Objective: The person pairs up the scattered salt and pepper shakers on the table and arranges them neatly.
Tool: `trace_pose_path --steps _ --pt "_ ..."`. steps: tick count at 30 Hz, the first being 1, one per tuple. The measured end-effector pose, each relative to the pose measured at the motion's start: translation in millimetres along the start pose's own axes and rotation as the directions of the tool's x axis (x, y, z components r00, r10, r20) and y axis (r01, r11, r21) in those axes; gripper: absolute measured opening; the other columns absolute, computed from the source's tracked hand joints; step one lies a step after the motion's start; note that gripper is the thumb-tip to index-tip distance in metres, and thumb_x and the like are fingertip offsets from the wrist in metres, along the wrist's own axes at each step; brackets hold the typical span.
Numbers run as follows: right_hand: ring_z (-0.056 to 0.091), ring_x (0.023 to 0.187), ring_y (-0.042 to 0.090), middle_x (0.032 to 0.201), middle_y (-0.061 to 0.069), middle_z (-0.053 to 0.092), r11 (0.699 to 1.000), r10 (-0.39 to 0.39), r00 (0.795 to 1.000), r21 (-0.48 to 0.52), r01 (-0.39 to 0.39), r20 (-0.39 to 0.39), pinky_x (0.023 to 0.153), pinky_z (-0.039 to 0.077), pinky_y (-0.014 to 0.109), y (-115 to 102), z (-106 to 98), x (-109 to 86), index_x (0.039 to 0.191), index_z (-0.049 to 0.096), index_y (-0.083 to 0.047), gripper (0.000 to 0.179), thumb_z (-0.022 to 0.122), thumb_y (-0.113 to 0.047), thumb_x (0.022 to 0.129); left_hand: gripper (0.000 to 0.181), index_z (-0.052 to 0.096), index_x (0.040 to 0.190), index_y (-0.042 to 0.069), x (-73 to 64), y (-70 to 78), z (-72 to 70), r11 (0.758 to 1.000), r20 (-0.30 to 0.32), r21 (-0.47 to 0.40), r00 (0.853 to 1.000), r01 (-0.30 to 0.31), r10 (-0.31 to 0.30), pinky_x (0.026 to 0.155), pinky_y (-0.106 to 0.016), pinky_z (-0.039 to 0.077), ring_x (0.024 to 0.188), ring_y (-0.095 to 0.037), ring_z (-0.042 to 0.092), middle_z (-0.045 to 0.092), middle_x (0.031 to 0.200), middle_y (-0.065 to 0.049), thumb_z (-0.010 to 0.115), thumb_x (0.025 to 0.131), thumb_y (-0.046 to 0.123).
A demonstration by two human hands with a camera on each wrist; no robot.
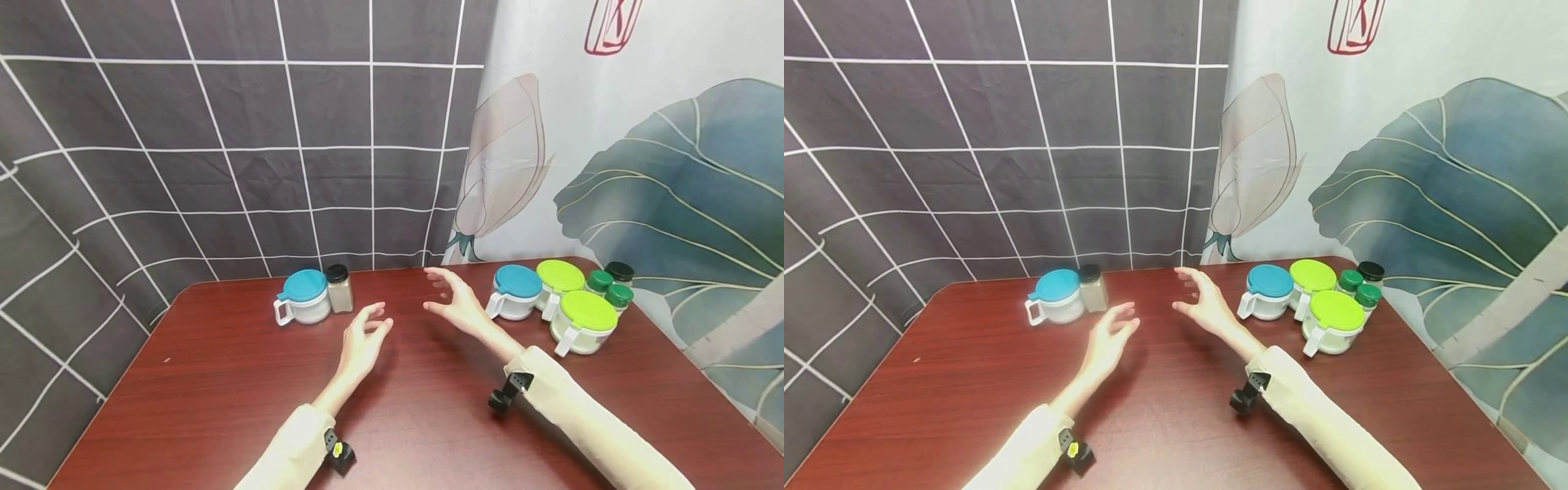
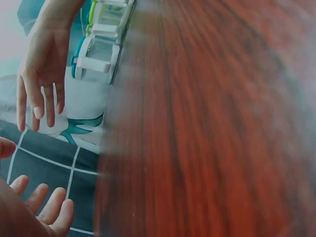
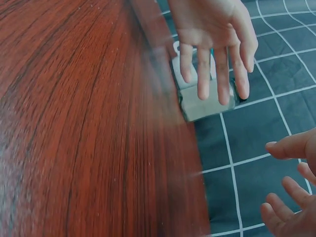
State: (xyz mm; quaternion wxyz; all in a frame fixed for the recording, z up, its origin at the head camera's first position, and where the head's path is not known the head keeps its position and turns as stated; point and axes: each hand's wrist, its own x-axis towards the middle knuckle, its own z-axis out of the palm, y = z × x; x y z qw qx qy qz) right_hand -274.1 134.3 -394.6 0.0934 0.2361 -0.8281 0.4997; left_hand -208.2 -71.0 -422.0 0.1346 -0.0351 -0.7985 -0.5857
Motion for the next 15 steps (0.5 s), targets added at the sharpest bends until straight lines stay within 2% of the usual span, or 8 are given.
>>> trace_pose_path --steps 5,9,15 --pt "0.056 0.114 0.038 0.129 0.021 0.057 1.000 0.012 1.000 -0.019 -0.012 -0.012 0.098 0.045 0.055 0 -6 -1.3 0.135 0.049 -0.004 0.063 0.074 0.002 0.078 0.036 0.062 0.124 0.009 1.3 2.9 3.2 1.000 0.011 -0.005 1.000 -0.004 0.004 0.090 -0.043 0.053 0.100 -0.028 0.068 0.065 0.122 -0.018 0.066 0.089 0.017" --pt "0.055 0.115 0.043 0.129 0.026 0.055 0.999 0.031 0.999 -0.024 -0.032 -0.016 0.099 0.043 0.058 2 -9 -1.9 0.135 0.047 0.001 0.063 0.072 0.006 0.078 0.036 0.062 0.124 0.009 2.4 5.7 5.9 1.000 0.017 -0.013 1.000 -0.007 0.007 0.090 -0.042 0.053 0.100 -0.027 0.068 0.065 0.122 -0.018 0.066 0.089 0.018" --pt "0.056 0.115 0.042 0.124 0.022 0.060 0.998 0.032 0.999 -0.046 -0.032 -0.010 0.099 0.045 0.055 5 -17 -8.0 0.134 0.050 -0.004 0.060 0.073 0.002 0.079 0.036 0.062 0.124 0.009 1.9 11.3 11.5 1.000 0.028 -0.025 1.000 -0.012 0.013 0.090 -0.042 0.053 0.100 -0.028 0.068 0.065 0.122 -0.018 0.066 0.089 0.018"
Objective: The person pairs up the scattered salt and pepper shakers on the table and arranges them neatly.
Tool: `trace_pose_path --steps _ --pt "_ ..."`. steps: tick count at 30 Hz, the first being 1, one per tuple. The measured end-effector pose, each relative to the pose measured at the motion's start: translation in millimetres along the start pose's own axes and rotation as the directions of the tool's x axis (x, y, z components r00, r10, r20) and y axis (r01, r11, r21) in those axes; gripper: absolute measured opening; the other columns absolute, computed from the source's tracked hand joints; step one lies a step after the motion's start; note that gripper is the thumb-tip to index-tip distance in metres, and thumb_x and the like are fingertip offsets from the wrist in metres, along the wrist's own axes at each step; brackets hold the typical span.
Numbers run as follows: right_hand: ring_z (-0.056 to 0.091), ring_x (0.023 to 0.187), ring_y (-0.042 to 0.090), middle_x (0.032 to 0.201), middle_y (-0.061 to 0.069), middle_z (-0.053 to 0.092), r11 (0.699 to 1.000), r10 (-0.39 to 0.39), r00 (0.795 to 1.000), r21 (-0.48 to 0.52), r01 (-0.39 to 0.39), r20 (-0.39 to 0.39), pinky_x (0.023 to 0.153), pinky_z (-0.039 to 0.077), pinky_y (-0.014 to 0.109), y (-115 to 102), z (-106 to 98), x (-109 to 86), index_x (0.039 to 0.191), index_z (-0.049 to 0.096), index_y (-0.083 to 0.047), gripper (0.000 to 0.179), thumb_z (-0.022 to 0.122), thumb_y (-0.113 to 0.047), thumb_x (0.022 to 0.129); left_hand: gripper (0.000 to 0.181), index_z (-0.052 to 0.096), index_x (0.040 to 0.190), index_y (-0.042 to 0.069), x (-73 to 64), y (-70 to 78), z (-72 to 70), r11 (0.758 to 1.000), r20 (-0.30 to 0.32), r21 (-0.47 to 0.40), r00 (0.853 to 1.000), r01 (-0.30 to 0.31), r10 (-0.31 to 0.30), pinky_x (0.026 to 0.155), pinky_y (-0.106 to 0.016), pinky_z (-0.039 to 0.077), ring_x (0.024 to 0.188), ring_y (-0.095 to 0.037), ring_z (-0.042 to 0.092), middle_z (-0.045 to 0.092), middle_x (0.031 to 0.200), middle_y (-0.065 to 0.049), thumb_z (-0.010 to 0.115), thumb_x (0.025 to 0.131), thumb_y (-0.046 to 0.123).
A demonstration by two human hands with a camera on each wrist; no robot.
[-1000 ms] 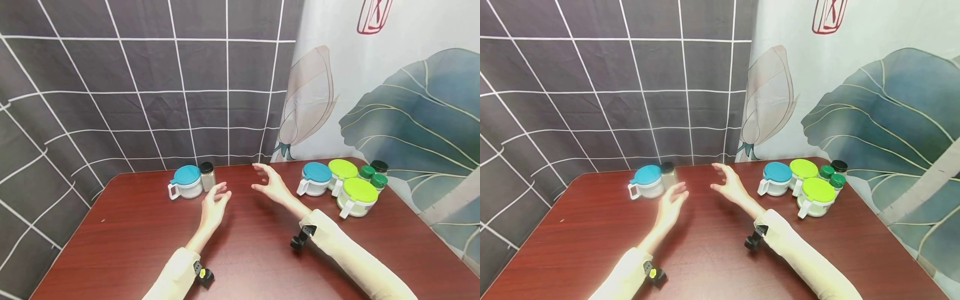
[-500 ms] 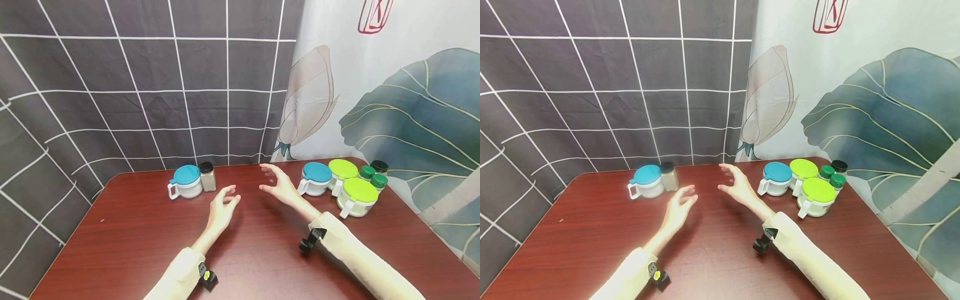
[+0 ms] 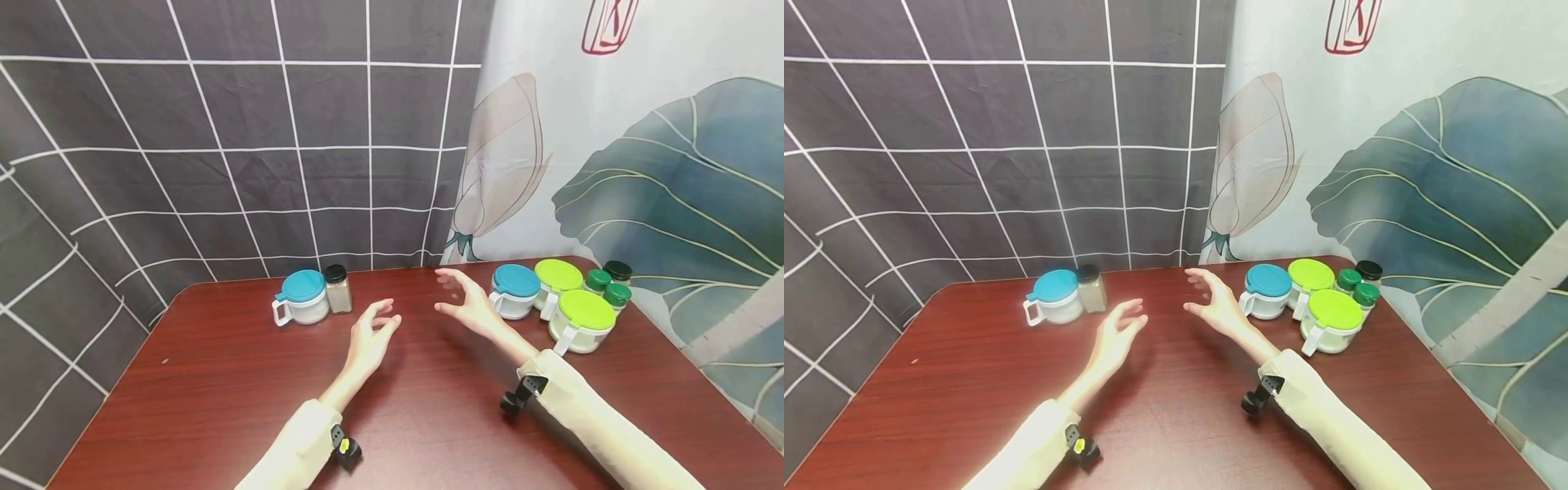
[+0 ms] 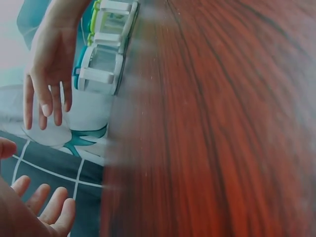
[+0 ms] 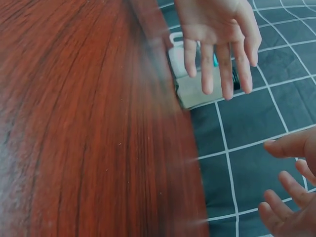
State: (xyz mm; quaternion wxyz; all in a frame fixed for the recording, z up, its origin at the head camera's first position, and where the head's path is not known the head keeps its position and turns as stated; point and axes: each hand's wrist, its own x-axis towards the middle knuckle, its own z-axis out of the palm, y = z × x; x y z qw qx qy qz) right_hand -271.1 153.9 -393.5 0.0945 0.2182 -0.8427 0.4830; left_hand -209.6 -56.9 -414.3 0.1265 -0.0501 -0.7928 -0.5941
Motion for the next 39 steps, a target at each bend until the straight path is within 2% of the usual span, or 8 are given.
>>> trace_pose_path --steps 6,13,18,25,28,32,35,39 --pt "0.055 0.116 0.043 0.125 0.023 0.059 1.000 -0.010 1.000 0.016 0.010 0.022 0.099 0.044 0.057 4 -8 -4.7 0.135 0.049 -0.003 0.061 0.073 0.002 0.079 0.036 0.062 0.124 0.011 0.1 3.5 5.7 1.000 0.009 0.002 1.000 0.014 -0.014 0.089 -0.041 0.054 0.101 -0.026 0.068 0.066 0.122 -0.013 0.066 0.089 0.018" --pt "0.057 0.114 0.042 0.122 0.020 0.061 0.998 -0.048 0.999 -0.048 0.048 0.011 0.098 0.044 0.053 5 -22 -7.1 0.131 0.051 -0.003 0.059 0.075 0.000 0.077 0.035 0.062 0.124 0.011 0.3 4.2 15.5 1.000 0.028 -0.019 1.000 -0.009 0.010 0.085 -0.038 0.055 0.099 -0.025 0.069 0.065 0.121 -0.016 0.065 0.089 0.018" --pt "0.056 0.115 0.039 0.124 0.019 0.061 0.995 -0.034 0.999 -0.094 0.035 0.007 0.099 0.042 0.054 6 -32 -10.1 0.132 0.052 -0.005 0.058 0.074 -0.001 0.078 0.034 0.063 0.122 0.012 -2.2 6.2 20.9 1.000 0.052 -0.021 0.999 -0.001 0.002 0.083 -0.038 0.055 0.099 -0.025 0.069 0.065 0.122 -0.015 0.065 0.089 0.018" --pt "0.054 0.115 0.039 0.126 0.022 0.060 0.994 0.002 1.000 -0.106 -0.004 -0.017 0.086 0.044 0.057 6 -44 -15.6 0.131 0.053 -0.005 0.056 0.074 -0.002 0.079 0.033 0.064 0.122 0.014 -3.6 7.3 28.4 1.000 0.079 -0.026 0.997 0.004 -0.001 0.081 -0.033 0.055 0.099 -0.024 0.069 0.065 0.122 -0.014 0.065 0.089 0.020" --pt "0.054 0.115 0.039 0.126 0.023 0.060 0.995 0.004 1.000 -0.097 -0.006 -0.021 0.092 0.044 0.059 7 -47 -16.4 0.130 0.053 -0.004 0.055 0.073 -0.001 0.079 0.034 0.064 0.122 0.013 -5.0 8.4 31.1 1.000 0.083 -0.030 0.997 0.001 0.002 0.081 -0.033 0.055 0.099 -0.024 0.069 0.066 0.122 -0.014 0.065 0.089 0.019" --pt "0.055 0.113 0.038 0.125 0.022 0.060 0.996 0.003 1.000 -0.087 -0.005 -0.022 0.093 0.046 0.058 9 -53 -17.5 0.130 0.054 -0.004 0.054 0.073 0.001 0.079 0.035 0.064 0.122 0.012 -5.9 10.6 35.2 1.000 0.090 -0.031 0.996 -0.004 0.006 0.081 -0.033 0.055 0.098 -0.024 0.069 0.066 0.121 -0.014 0.066 0.088 0.019" --pt "0.058 0.108 0.030 0.123 0.020 0.061 0.996 -0.007 0.999 -0.094 0.003 -0.040 0.091 0.049 0.054 10 -59 -18.3 0.130 0.054 -0.005 0.054 0.074 0.000 0.079 0.035 0.063 0.122 0.013 -5.5 12.7 39.0 1.000 0.094 -0.027 0.996 -0.001 0.003 0.081 -0.033 0.055 0.098 -0.024 0.069 0.066 0.122 -0.013 0.066 0.088 0.019" --pt "0.057 0.101 0.006 0.120 0.018 0.063 0.994 -0.032 0.996 -0.105 0.024 -0.078 0.089 0.053 0.044 10 -69 -19.2 0.129 0.056 -0.005 0.053 0.074 -0.001 0.079 0.035 0.064 0.122 0.014 -5.0 15.5 43.9 1.000 0.100 -0.029 0.995 0.001 0.002 0.082 -0.033 0.055 0.099 -0.024 0.069 0.066 0.122 -0.013 0.066 0.088 0.020"
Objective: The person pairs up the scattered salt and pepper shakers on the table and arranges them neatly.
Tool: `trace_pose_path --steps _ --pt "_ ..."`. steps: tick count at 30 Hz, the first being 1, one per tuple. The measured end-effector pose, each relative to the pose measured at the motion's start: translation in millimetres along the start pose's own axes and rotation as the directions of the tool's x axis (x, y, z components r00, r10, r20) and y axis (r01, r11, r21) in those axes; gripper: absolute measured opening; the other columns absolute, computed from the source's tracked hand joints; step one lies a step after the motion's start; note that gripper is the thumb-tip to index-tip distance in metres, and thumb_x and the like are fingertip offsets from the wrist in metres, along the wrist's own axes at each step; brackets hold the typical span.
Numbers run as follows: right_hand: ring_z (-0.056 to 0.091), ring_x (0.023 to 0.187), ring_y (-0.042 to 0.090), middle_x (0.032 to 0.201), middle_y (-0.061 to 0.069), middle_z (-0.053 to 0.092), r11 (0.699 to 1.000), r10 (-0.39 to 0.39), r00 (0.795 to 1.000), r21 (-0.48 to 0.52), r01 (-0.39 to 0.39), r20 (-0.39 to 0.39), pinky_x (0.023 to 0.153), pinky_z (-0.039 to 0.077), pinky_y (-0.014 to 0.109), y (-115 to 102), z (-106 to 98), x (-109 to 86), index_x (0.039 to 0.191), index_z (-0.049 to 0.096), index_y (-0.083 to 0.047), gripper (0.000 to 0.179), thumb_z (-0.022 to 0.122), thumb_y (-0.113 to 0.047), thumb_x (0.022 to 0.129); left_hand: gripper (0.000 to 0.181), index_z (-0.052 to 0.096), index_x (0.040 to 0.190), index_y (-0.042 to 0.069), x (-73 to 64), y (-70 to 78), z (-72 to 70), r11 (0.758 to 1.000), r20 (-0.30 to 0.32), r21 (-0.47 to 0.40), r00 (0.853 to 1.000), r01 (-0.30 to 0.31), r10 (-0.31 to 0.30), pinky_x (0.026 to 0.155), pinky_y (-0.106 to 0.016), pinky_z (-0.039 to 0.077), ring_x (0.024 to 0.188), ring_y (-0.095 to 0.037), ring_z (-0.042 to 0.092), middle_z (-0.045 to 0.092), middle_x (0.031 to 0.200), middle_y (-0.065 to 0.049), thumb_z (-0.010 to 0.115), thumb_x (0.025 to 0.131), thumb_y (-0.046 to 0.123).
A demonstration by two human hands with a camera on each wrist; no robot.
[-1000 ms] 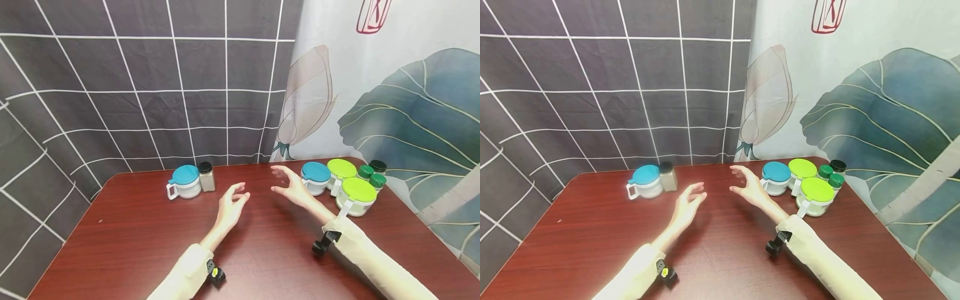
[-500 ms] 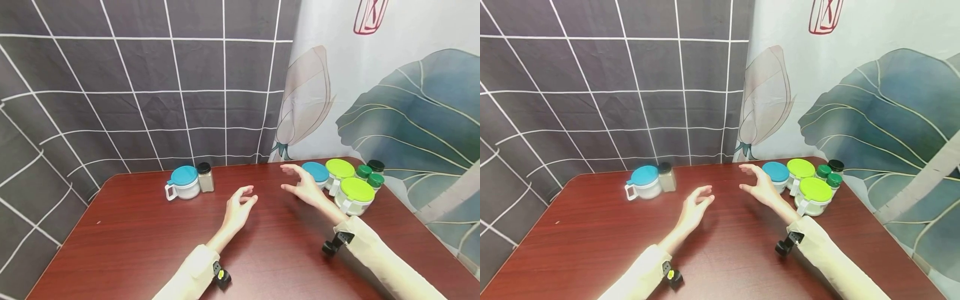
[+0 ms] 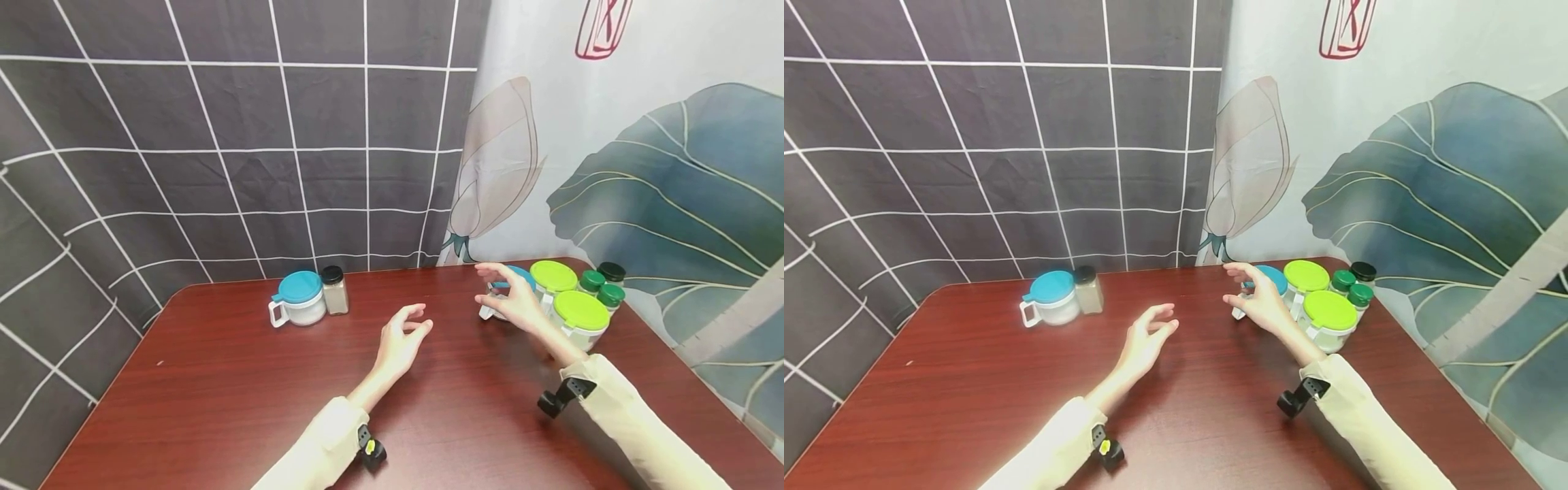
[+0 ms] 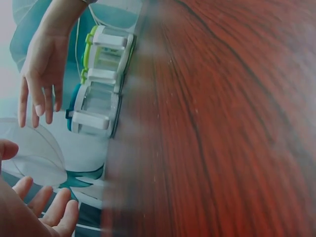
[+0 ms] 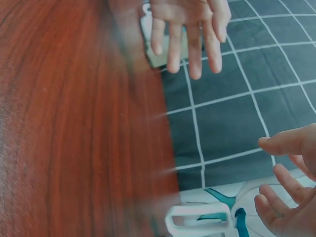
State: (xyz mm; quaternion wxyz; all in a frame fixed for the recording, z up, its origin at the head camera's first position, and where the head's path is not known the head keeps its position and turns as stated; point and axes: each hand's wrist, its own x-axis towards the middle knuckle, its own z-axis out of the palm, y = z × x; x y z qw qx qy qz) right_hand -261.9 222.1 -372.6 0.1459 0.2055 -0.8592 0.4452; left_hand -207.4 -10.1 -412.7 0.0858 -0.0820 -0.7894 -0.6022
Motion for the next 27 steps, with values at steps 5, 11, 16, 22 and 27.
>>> trace_pose_path --steps 5,11,16,22,27 --pt "0.051 0.100 -0.009 0.123 0.019 0.062 1.000 -0.007 1.000 0.005 0.007 -0.002 0.087 0.051 0.023 0 -10 -1.4 0.132 0.054 -0.004 0.054 0.074 -0.004 0.081 0.035 0.063 0.122 0.013 -0.3 1.7 5.7 1.000 0.019 -0.009 1.000 -0.011 0.011 0.080 -0.032 0.055 0.098 -0.024 0.069 0.066 0.122 -0.013 0.066 0.088 0.022" --pt "0.059 0.108 0.023 0.125 0.019 0.061 1.000 0.027 1.000 -0.005 -0.027 0.003 0.084 0.047 0.013 1 -18 -2.8 0.133 0.053 -0.005 0.054 0.073 -0.006 0.082 0.035 0.063 0.123 0.013 -1.9 2.9 11.5 1.000 0.037 -0.007 0.999 -0.011 0.011 0.081 -0.031 0.055 0.099 -0.023 0.068 0.065 0.122 -0.011 0.065 0.089 0.022" --pt "0.058 0.108 0.022 0.123 0.016 0.062 1.000 0.011 1.000 0.003 -0.011 -0.019 0.084 0.046 0.011 3 -23 -4.2 0.131 0.054 -0.006 0.053 0.074 -0.005 0.082 0.035 0.063 0.122 0.013 -1.2 4.6 16.9 1.000 0.049 -0.017 0.999 -0.022 0.022 0.081 -0.030 0.054 0.099 -0.025 0.068 0.065 0.123 -0.013 0.065 0.089 0.021" --pt "0.055 0.103 -0.003 0.112 -0.018 0.058 0.999 -0.020 0.999 0.029 0.022 -0.048 0.082 0.047 0.011 9 -29 -6.0 0.130 0.054 -0.002 0.053 0.074 -0.001 0.081 0.034 0.064 0.121 0.014 -1.5 7.0 26.5 1.000 0.061 -0.024 0.998 -0.016 0.017 0.079 -0.028 0.054 0.099 -0.024 0.068 0.066 0.121 -0.012 0.066 0.088 0.023" --pt "0.057 0.102 0.001 0.112 -0.019 0.059 0.999 -0.007 0.999 0.049 0.009 -0.045 0.082 0.047 0.009 13 -38 -7.7 0.131 0.052 0.000 0.052 0.071 -0.002 0.083 0.035 0.064 0.121 0.013 -5.9 7.2 36.1 0.999 0.059 -0.051 0.998 -0.014 0.017 0.076 -0.022 0.054 0.096 -0.019 0.069 0.066 0.121 -0.012 0.066 0.087 0.022"
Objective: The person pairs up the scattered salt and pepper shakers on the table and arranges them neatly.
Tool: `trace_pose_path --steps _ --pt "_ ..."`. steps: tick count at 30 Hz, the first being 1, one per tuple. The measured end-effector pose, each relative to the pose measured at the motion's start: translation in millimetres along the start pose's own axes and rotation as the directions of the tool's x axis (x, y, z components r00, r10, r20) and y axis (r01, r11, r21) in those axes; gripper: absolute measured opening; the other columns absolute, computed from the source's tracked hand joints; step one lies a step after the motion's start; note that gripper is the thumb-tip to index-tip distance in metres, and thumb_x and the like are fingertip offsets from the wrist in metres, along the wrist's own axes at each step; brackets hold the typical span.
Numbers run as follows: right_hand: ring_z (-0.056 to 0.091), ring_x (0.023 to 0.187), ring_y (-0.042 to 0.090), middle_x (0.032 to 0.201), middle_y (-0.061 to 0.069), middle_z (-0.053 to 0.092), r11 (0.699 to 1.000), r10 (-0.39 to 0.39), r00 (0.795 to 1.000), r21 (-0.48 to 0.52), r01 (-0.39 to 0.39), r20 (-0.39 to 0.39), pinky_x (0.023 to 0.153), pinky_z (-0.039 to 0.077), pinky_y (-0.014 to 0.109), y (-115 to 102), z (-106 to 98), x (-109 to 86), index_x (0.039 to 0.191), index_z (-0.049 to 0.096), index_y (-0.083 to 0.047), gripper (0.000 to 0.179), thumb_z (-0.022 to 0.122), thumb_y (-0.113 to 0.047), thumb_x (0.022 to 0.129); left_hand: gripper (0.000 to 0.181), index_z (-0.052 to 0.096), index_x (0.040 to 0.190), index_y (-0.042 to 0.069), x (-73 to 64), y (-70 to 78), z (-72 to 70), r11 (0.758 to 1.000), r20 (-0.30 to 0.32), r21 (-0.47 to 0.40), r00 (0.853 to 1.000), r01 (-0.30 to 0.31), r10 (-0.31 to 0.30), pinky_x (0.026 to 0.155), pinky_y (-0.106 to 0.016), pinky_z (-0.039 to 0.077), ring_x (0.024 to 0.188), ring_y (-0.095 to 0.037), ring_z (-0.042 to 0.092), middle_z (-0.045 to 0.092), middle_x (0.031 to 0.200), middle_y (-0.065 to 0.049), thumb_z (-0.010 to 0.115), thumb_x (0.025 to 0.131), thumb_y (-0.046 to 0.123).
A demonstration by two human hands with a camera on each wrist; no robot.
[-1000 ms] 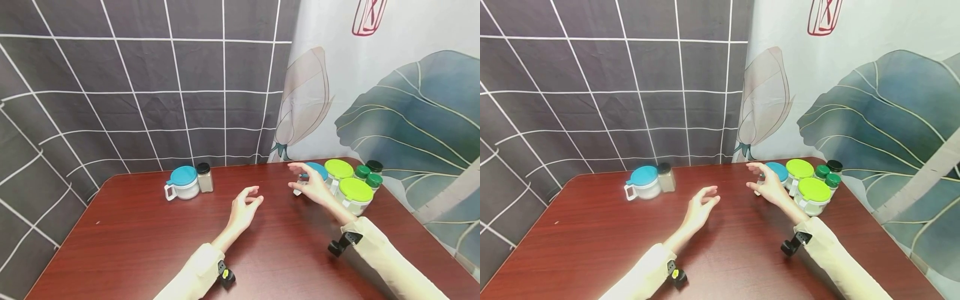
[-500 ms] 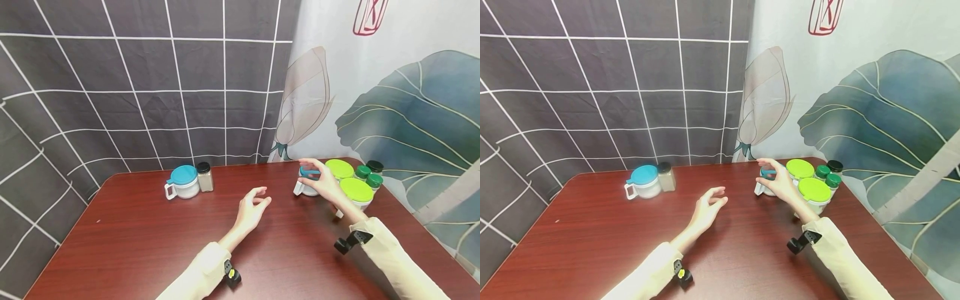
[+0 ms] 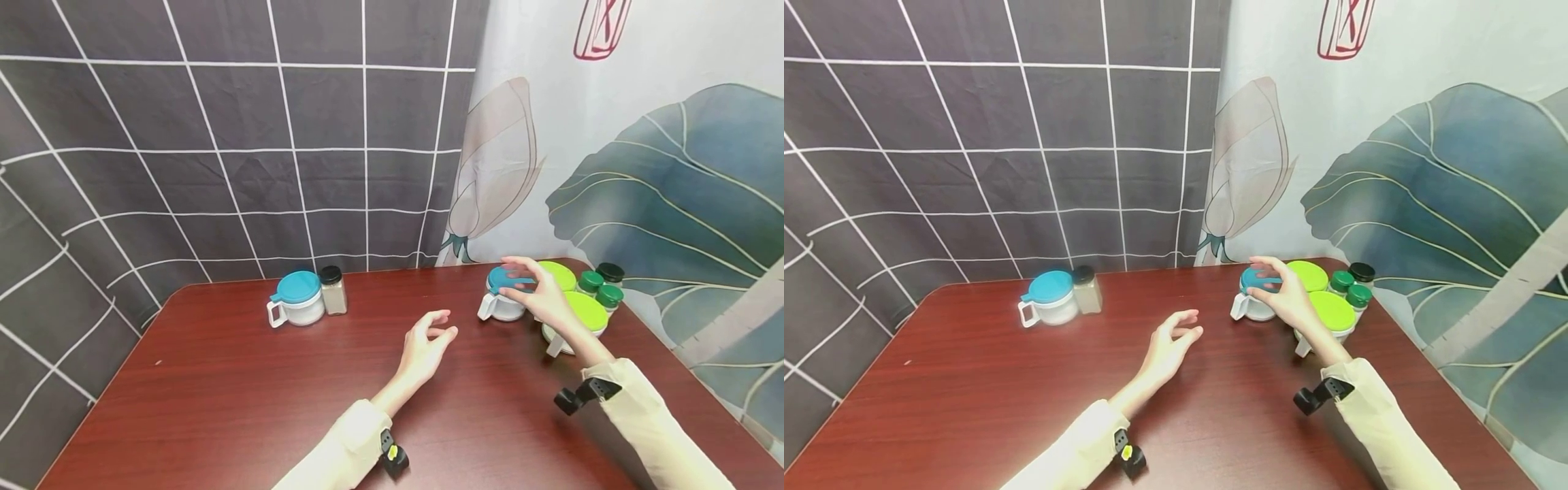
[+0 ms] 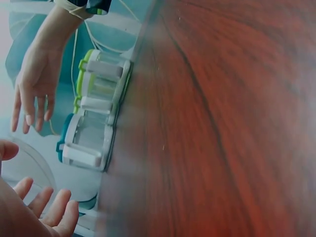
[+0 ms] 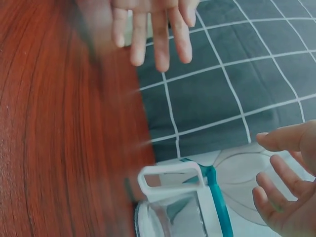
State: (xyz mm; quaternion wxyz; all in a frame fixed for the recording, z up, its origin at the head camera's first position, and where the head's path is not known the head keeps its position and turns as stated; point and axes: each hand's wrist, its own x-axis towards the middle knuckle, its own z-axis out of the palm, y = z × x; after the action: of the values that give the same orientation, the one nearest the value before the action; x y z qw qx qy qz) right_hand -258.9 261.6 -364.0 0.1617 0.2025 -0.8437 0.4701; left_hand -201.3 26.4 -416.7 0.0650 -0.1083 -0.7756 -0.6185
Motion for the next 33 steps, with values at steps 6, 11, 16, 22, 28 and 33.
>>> trace_pose_path --steps 6,11,16,22,28,33 --pt "0.056 0.100 -0.003 0.114 -0.010 0.062 1.000 0.006 1.000 0.021 -0.005 -0.027 0.080 0.047 0.007 5 -11 -2.5 0.130 0.052 0.001 0.050 0.071 -0.001 0.083 0.034 0.064 0.121 0.013 -0.6 4.0 11.2 1.000 0.014 -0.019 1.000 -0.007 0.008 0.075 -0.020 0.053 0.095 -0.019 0.069 0.067 0.119 -0.013 0.066 0.087 0.020" --pt "0.058 0.096 -0.004 0.104 -0.030 0.058 1.000 -0.001 0.997 0.010 0.001 -0.078 0.077 0.048 0.007 8 -18 -4.1 0.127 0.052 0.007 0.049 0.070 0.006 0.081 0.034 0.065 0.120 0.012 2.3 8.0 18.6 1.000 0.021 -0.013 1.000 -0.011 0.011 0.075 -0.021 0.053 0.094 -0.018 0.069 0.067 0.118 -0.011 0.066 0.087 0.021" --pt "0.056 0.094 -0.011 0.103 -0.033 0.056 1.000 0.003 0.994 -0.029 -0.006 -0.113 0.077 0.048 0.007 12 -27 -6.2 0.128 0.051 0.007 0.050 0.069 0.008 0.081 0.034 0.064 0.120 0.013 4.8 11.2 23.6 1.000 0.030 -0.008 1.000 -0.007 0.007 0.077 -0.020 0.052 0.094 -0.018 0.069 0.067 0.119 -0.010 0.066 0.087 0.021" --pt "0.056 0.096 -0.010 0.105 -0.026 0.057 0.998 0.027 0.991 -0.057 -0.035 -0.128 0.078 0.046 0.005 12 -39 -10.5 0.131 0.052 0.001 0.052 0.071 -0.002 0.083 0.034 0.065 0.120 0.013 7.0 12.4 29.2 1.000 0.026 -0.015 1.000 -0.002 0.002 0.076 -0.021 0.052 0.093 -0.019 0.069 0.068 0.118 -0.010 0.066 0.087 0.021" --pt "0.057 0.095 -0.009 0.107 -0.021 0.057 0.996 0.047 0.987 -0.061 -0.057 -0.153 0.079 0.045 0.004 19 -47 -14.7 0.132 0.053 -0.002 0.052 0.071 -0.005 0.084 0.034 0.065 0.120 0.011 8.5 12.3 38.0 1.000 0.020 -0.030 1.000 0.000 0.001 0.075 -0.021 0.053 0.093 -0.022 0.069 0.068 0.117 -0.013 0.066 0.087 0.020" --pt "0.057 0.095 -0.010 0.107 -0.019 0.059 0.997 0.044 0.986 -0.050 -0.053 -0.162 0.078 0.045 0.004 23 -50 -16.6 0.132 0.053 -0.004 0.051 0.071 -0.003 0.084 0.036 0.064 0.120 0.008 9.2 11.1 45.2 0.998 0.017 -0.055 1.000 0.016 -0.015 0.073 -0.021 0.052 0.092 -0.020 0.069 0.068 0.117 -0.013 0.067 0.086 0.021"
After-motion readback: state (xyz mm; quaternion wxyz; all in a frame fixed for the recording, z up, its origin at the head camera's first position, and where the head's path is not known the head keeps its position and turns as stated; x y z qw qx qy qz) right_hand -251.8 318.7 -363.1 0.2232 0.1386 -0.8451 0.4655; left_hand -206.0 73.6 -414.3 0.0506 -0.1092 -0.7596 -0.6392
